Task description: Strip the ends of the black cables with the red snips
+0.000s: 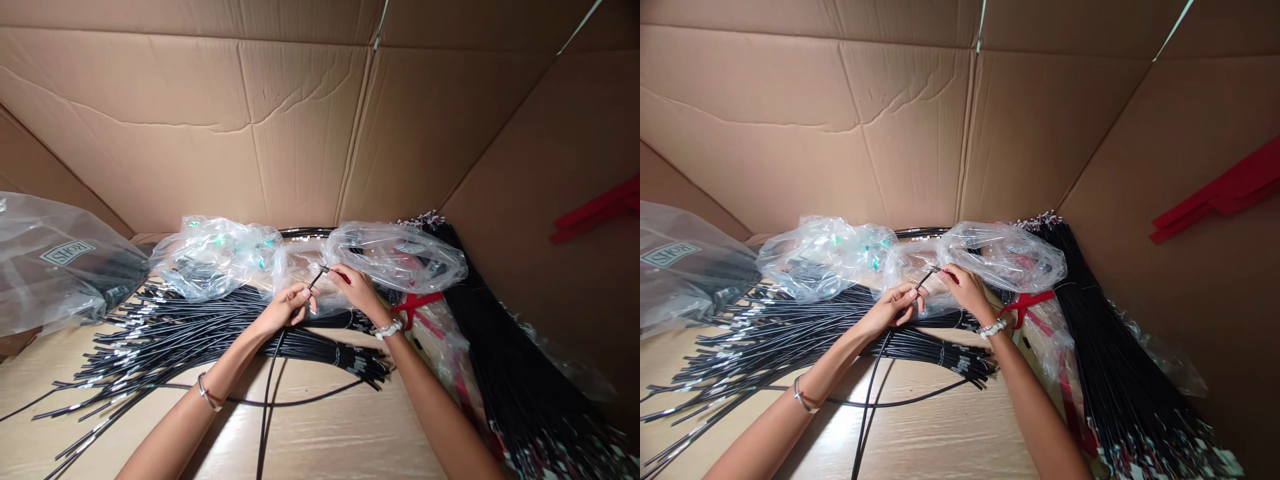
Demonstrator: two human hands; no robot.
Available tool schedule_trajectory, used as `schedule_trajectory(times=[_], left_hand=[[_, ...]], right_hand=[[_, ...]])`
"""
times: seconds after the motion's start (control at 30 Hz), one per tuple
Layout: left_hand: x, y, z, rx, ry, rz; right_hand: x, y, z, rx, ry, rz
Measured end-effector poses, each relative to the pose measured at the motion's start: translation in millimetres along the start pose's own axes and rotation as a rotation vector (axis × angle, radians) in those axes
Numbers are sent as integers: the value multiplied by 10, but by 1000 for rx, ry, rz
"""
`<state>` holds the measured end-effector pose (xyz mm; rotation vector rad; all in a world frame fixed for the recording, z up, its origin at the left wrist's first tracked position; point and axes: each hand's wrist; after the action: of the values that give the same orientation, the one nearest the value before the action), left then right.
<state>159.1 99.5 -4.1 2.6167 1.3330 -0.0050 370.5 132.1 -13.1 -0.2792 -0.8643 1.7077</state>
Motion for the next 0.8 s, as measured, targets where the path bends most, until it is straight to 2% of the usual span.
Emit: schedule_trajectory(times=[0.23, 0.57, 0.8], left_hand=[[20, -22, -13, -41, -33, -13], [17, -21, -31, -70, -43, -24], [15, 1, -31, -8, -28, -19]], right_hand=[[-119, 7, -9, 130, 38, -144], [-125, 77, 83, -122, 67, -181], [-90, 73, 71, -126, 58, -163]])
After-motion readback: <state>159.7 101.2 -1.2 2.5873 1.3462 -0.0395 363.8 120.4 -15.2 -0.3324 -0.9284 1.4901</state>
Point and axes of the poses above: each hand's wrist, its own x-axis towards the middle knuckle, its own y-axis out of the palm, z = x × y, and after that the axes turned 5 degrees about z, right-handed
